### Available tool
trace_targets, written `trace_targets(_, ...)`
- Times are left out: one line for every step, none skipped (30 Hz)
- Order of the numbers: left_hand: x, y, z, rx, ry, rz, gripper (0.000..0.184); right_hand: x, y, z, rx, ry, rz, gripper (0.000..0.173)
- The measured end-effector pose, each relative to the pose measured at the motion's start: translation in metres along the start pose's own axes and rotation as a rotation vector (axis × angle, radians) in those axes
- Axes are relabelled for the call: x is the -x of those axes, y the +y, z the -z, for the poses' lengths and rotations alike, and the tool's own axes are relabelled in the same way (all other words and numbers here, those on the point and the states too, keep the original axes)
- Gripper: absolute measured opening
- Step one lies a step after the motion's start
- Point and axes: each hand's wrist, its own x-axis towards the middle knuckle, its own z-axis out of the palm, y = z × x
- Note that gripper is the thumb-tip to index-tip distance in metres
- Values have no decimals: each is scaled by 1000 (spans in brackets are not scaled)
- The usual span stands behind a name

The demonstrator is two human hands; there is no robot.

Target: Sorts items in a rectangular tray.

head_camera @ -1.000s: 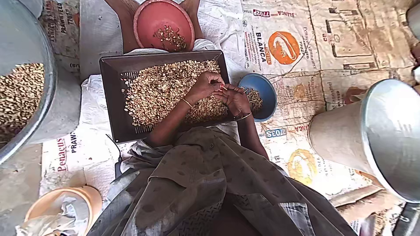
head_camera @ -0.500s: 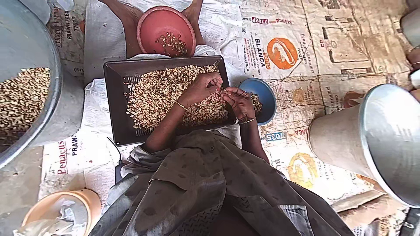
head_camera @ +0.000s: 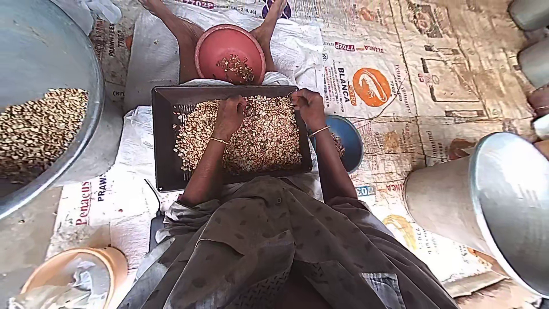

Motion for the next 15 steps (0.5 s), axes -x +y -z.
trace_targets(0, -2, 3, 3, 14, 9, 28, -11, -7, -10, 101, -56, 38, 29)
trace_targets(-1, -7, 5, 5, 35, 20, 28, -20, -13, -19, 216, -123, 51, 33)
trace_targets(-1, -11, 9, 12, 56, 41, 29, -28, -16, -27, 324, -192, 42, 36)
trace_targets(-2, -14, 14, 17, 76, 78, 30, -34, -17, -35, 410, -240, 26, 37)
trace_targets(-3, -17, 21, 22, 94, 115, 31, -37, -18, -42, 469, -259, 5, 36)
trace_targets(-2, -20, 27, 29, 109, 154, 31, -37, -20, -48, 508, -242, -8, 35)
trace_targets(-3, -24, 32, 38, 125, 188, 32, -35, -22, -52, 524, -200, -12, 33)
trace_targets(-4, -29, 35, 44, 143, 220, 31, -32, -25, -56, 520, -147, -5, 32)
trace_targets(-5, -33, 38, 46, 151, 249, 30, -30, -30, -57, 495, -108, 7, 30)
trace_targets(-5, -36, 39, 45, 153, 273, 30, -29, -37, -59, 449, -88, 32, 29)
trace_targets(-6, -38, 39, 41, 148, 292, 30, -28, -42, -60, 394, -92, 62, 29)
trace_targets(-7, -39, 38, 34, 146, 295, 30, -27, -47, -63, 344, -114, 102, 29)
trace_targets(-7, -40, 36, 39, 146, 286, 29, -27, -51, -68, 307, -148, 150, 29)
trace_targets(-8, -40, 35, 57, 141, 263, 29, -26, -57, -72, 293, -210, 190, 29)
trace_targets(-8, -39, 33, 82, 130, 227, 28, -26, -62, -77, 321, -291, 212, 31)
